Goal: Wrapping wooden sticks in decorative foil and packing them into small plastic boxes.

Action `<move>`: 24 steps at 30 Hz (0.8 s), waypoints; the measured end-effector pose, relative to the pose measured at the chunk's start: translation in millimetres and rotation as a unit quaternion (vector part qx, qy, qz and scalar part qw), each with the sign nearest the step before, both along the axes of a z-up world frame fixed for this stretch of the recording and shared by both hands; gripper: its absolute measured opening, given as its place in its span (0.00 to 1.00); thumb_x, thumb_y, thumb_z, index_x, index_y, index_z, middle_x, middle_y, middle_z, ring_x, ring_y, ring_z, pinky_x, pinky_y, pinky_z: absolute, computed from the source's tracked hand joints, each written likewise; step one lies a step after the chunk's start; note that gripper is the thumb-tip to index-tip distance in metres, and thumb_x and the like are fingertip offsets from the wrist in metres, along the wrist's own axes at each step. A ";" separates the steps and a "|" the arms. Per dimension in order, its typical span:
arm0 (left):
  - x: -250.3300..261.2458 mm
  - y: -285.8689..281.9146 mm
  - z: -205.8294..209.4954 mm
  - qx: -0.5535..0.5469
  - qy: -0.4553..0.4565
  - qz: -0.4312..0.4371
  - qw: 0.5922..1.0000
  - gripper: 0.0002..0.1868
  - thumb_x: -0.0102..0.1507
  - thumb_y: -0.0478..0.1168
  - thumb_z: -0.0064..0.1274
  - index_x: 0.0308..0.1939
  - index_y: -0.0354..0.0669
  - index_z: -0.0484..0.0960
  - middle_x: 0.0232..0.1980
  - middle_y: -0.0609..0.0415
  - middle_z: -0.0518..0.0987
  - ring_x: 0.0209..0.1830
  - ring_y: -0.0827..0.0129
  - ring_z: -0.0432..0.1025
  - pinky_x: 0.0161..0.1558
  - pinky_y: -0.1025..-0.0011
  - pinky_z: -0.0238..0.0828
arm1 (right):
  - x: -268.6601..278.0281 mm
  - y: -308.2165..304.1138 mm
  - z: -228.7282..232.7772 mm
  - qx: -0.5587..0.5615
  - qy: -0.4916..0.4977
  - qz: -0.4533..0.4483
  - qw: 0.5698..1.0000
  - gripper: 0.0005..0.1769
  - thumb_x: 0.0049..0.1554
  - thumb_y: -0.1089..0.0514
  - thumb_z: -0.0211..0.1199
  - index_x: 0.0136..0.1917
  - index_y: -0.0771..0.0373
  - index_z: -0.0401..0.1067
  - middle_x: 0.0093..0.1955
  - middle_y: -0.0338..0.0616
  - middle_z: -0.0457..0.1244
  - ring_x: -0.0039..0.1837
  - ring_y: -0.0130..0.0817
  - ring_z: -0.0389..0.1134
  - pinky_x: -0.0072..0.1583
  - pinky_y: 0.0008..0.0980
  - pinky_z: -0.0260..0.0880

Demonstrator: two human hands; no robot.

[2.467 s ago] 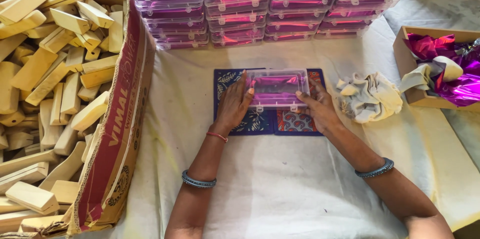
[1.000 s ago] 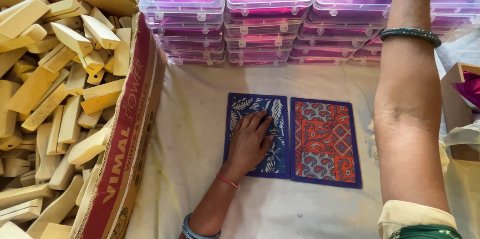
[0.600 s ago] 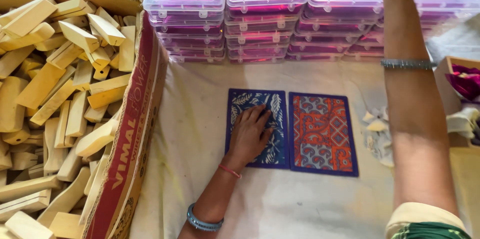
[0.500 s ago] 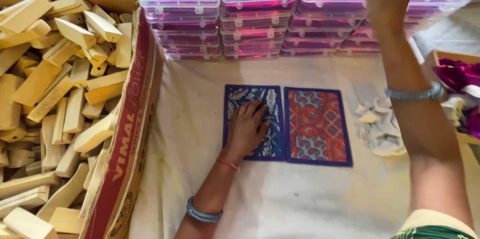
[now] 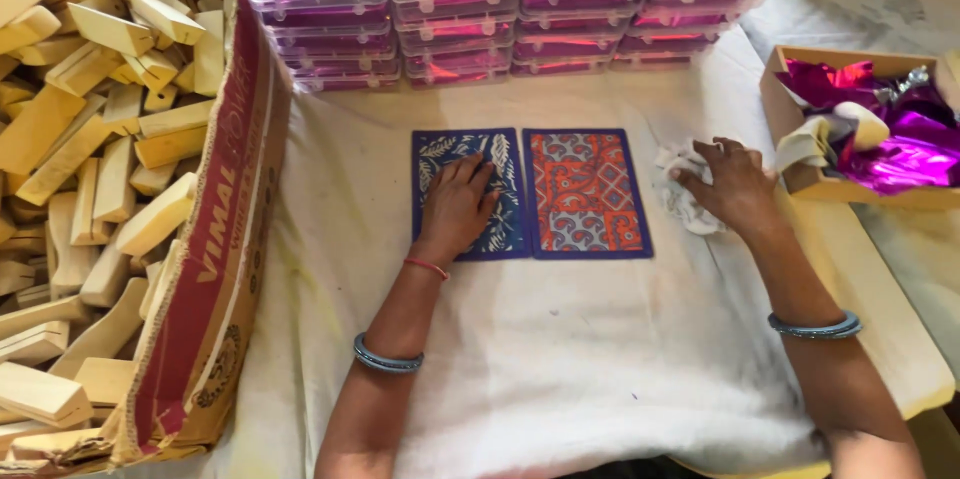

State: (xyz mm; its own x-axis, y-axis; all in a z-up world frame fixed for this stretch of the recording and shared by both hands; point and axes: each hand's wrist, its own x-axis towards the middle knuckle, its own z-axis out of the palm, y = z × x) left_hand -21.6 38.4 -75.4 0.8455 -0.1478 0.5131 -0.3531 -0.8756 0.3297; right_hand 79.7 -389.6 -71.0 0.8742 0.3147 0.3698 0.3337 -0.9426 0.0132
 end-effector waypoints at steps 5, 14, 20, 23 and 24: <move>0.1 0.8 -5.9 0.030 0.004 0.003 1.000 0.24 0.65 0.46 0.55 0.61 0.39 0.79 0.68 0.48 0.73 0.68 0.55 0.66 0.67 0.56 0.60 | -18.8 5.5 -21.3 -0.001 -0.063 -0.056 0.996 0.34 0.58 0.32 0.62 0.70 0.52 0.73 0.70 0.54 0.63 0.69 0.61 0.63 0.60 0.71 0.61; 2.5 0.8 -0.7 0.044 0.015 0.007 0.999 0.23 0.66 0.47 0.53 0.62 0.39 0.78 0.67 0.47 0.73 0.67 0.53 0.66 0.66 0.56 0.60 | -11.1 -6.1 -3.2 0.058 -0.098 -0.021 0.993 0.29 0.53 0.64 0.62 0.66 0.47 0.79 0.60 0.53 0.67 0.58 0.53 0.69 0.57 0.48 0.70; 2.3 -1.2 3.7 0.043 0.004 0.005 0.999 0.23 0.66 0.47 0.54 0.62 0.39 0.78 0.66 0.48 0.73 0.67 0.54 0.66 0.66 0.55 0.61 | -43.1 36.8 19.0 0.159 -0.140 0.090 0.973 0.18 0.52 0.69 0.60 0.51 0.53 0.82 0.64 0.49 0.69 0.62 0.51 0.68 0.59 0.46 0.72; 3.3 -0.6 4.8 0.045 0.014 0.008 0.999 0.24 0.65 0.47 0.54 0.62 0.39 0.79 0.66 0.48 0.73 0.66 0.54 0.66 0.66 0.55 0.61 | -56.7 66.8 -0.1 0.267 -0.083 0.164 0.946 0.22 0.52 0.70 0.54 0.55 0.56 0.80 0.65 0.49 0.65 0.63 0.46 0.70 0.60 0.41 0.74; 3.6 -0.2 3.1 0.044 0.015 0.011 0.999 0.24 0.65 0.47 0.54 0.62 0.39 0.79 0.66 0.48 0.73 0.66 0.54 0.66 0.66 0.55 0.61 | -68.7 84.6 14.7 0.266 -0.081 0.166 0.946 0.22 0.52 0.70 0.54 0.55 0.56 0.80 0.65 0.49 0.65 0.63 0.46 0.70 0.60 0.41 0.74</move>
